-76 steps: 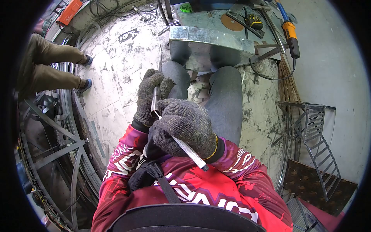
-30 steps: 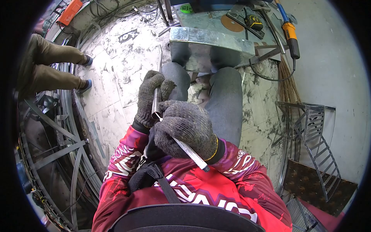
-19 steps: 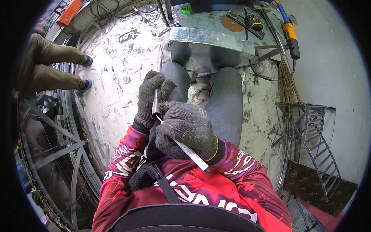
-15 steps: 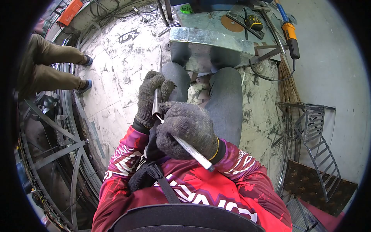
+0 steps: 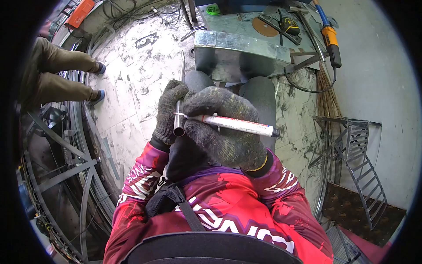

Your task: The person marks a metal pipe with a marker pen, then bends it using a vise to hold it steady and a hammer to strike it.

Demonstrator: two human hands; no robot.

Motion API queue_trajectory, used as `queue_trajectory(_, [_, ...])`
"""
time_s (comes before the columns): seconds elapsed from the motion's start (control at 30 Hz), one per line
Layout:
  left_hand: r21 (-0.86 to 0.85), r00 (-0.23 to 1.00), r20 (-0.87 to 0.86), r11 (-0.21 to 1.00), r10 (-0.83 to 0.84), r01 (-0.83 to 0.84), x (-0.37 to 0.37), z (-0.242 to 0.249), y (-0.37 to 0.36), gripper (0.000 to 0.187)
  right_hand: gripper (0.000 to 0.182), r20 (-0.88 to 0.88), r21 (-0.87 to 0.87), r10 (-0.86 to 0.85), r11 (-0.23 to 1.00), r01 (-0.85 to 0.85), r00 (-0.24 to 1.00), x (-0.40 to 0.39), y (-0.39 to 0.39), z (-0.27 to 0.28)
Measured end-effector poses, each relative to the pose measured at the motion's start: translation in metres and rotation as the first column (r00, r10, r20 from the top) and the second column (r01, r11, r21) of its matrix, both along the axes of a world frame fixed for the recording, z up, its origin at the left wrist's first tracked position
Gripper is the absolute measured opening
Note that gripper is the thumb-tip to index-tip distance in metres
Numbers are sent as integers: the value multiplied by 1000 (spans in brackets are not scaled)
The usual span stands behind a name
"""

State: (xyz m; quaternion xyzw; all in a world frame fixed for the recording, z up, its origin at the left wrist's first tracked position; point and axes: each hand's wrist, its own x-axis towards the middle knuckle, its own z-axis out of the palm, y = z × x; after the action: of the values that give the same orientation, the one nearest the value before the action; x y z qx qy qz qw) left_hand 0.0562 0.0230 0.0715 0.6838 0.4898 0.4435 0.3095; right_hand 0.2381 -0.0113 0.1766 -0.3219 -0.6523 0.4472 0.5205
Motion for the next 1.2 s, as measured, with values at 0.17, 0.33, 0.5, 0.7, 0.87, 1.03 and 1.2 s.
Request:
queue_trajectory(0.17, [50,998,-66,999,23,-20,2,-5,2,17,26,-80,52,71,996,-67,994,-4,-7,-19])
queue_trajectory(0.33, [50,998,-59,998,37,-34,3,-4,2,19,27,31,126,50,991,-54,998,-1,-12,-22])
queue_trajectory(0.5, [32,998,-63,999,-1,3,0,2,3,18,26,7,91,-19,996,19,1000,-4,-17,-21])
queue_trajectory(0.7, [4,992,-72,995,-101,101,-11,12,11,17,27,30,201,-84,977,76,996,-14,-10,-18])
queue_trajectory(0.87, [23,996,-54,997,-73,74,-13,5,17,28,28,94,280,-129,955,98,987,-14,-7,-12])
queue_trajectory(1.03, [-36,998,19,997,-67,67,-11,7,14,31,29,116,320,-150,942,106,982,-14,-6,-9])
queue_trajectory(1.2, [-26,997,-62,998,-55,54,-12,7,14,31,28,63,334,-143,936,114,988,-20,-6,-17])
